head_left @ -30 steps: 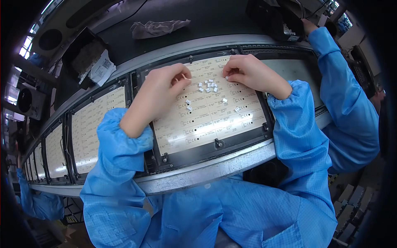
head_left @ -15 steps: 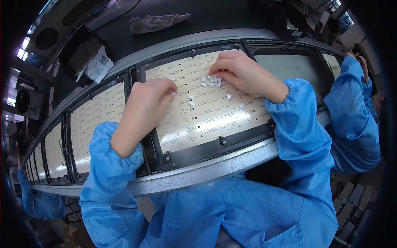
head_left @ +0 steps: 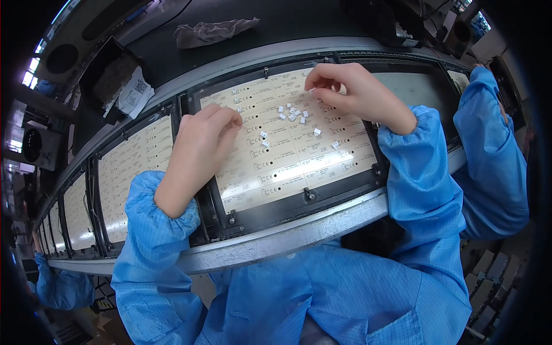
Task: Manually placing small white electronic components into a grid on a circuit board.
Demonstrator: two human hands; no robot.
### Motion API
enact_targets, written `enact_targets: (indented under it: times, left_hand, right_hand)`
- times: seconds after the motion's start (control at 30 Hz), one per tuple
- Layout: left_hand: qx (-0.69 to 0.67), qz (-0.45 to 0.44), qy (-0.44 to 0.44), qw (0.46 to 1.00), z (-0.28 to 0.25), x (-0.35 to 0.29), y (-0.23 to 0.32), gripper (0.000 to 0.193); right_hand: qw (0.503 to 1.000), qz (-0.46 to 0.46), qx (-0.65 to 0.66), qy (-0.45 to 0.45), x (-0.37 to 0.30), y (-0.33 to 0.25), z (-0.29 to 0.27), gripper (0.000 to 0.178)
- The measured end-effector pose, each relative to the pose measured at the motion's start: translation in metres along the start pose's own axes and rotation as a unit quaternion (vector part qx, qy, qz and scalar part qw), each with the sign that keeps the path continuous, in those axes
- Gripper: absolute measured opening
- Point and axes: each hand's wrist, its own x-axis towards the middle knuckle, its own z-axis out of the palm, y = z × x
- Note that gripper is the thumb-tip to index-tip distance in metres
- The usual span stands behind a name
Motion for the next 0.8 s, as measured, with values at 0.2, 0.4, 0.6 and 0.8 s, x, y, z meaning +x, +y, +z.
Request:
enact_targets:
  times: [0.2,0.4,0.6,0.8]
  left_hand:
    - [0.045,-0.009,0.005,0.999,0.005,0.005,0.001,0.008]
    - [0.046,0.004,-0.004,0.999,0.005,0.007,-0.001,0.007]
    - [0.039,-0.018,-0.013,0.999,0.003,0.009,-0.008,0.008]
    - [0.040,-0.017,-0.013,0.999,0.001,0.011,-0.010,0.011]
  right_hand:
    - [0.998,0.034,0.032,-0.053,-0.010,0.012,-0.003,0.014]
    - [0.998,0.004,-0.007,-0.067,-0.013,0.016,-0.001,0.013]
    - [0.998,0.043,0.005,-0.040,-0.012,0.011,0.002,0.008]
    - [0.997,-0.012,-0.060,-0.038,-0.010,0.020,0.004,0.009]
